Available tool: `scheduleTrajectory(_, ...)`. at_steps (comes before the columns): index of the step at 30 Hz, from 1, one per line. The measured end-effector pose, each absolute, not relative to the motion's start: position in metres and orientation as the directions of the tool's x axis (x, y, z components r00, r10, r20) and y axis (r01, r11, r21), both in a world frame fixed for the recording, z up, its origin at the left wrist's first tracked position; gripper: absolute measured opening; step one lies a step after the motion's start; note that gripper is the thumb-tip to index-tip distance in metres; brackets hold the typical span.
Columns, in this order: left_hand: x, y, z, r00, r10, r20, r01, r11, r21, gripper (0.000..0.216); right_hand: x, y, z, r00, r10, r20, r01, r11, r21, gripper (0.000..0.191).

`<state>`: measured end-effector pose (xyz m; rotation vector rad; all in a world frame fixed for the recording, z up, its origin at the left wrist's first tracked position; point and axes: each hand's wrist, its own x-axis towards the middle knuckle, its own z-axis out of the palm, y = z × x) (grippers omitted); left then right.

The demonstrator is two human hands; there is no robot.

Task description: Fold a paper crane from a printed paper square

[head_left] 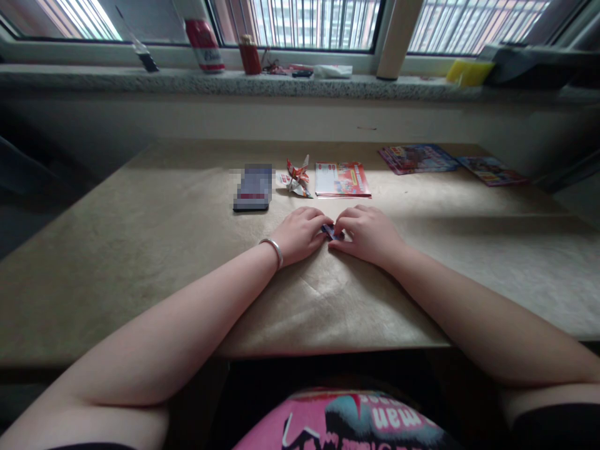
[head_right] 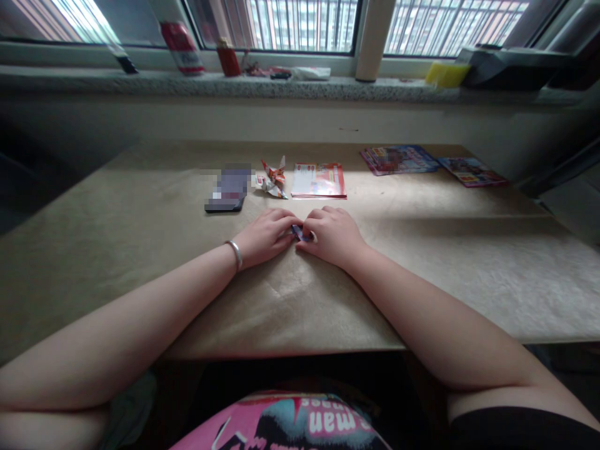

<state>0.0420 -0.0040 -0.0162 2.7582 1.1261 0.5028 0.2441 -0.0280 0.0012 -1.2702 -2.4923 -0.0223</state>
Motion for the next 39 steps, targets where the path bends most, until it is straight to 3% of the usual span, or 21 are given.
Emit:
scheduleTrajectory(4, 0.04, -0.005, -0.016, 0.66, 0.703, 0.265, 0.661, -0.711, 0.241, 0.032, 0.245, -0.03, 0.003, -0.554, 0.787, 0.272, 0.781, 0.604, -0.158, 0.019)
scheduleTrajectory(12, 0.038, -0.005, -0.015, 0.66, 0.701, 0.268, 0.655, -0.713, 0.251, 0.029, 0.25, -0.028, 0.005, -0.469, 0.852, 0.232, 0.787, 0.522, -0.329, 0.017)
scheduleTrajectory(19, 0.037, -0.005, -0.013, 0.636, 0.69, 0.345, 0.669, -0.716, 0.199, 0.022, 0.252, -0.024, 0.002, -0.505, 0.82, 0.269, 0.791, 0.565, -0.236, 0.019)
scheduleTrajectory(24, 0.038, -0.005, -0.014, 0.675, 0.629, 0.386, 0.642, -0.758, 0.113, 0.015, 0.251, -0.02, -0.004, -0.511, 0.819, 0.259, 0.765, 0.571, -0.296, 0.022)
scheduleTrajectory(33, 0.04, -0.001, -0.017, 0.654, 0.672, 0.348, 0.636, -0.737, 0.229, 0.01, 0.249, -0.017, -0.011, -0.459, 0.83, 0.316, 0.694, 0.557, -0.455, 0.012)
scheduleTrajectory(39, 0.039, -0.001, -0.017, 0.663, 0.66, 0.352, 0.639, -0.745, 0.192, 0.008, 0.25, -0.017, -0.01, -0.381, 0.888, 0.259, 0.738, 0.46, -0.493, 0.02)
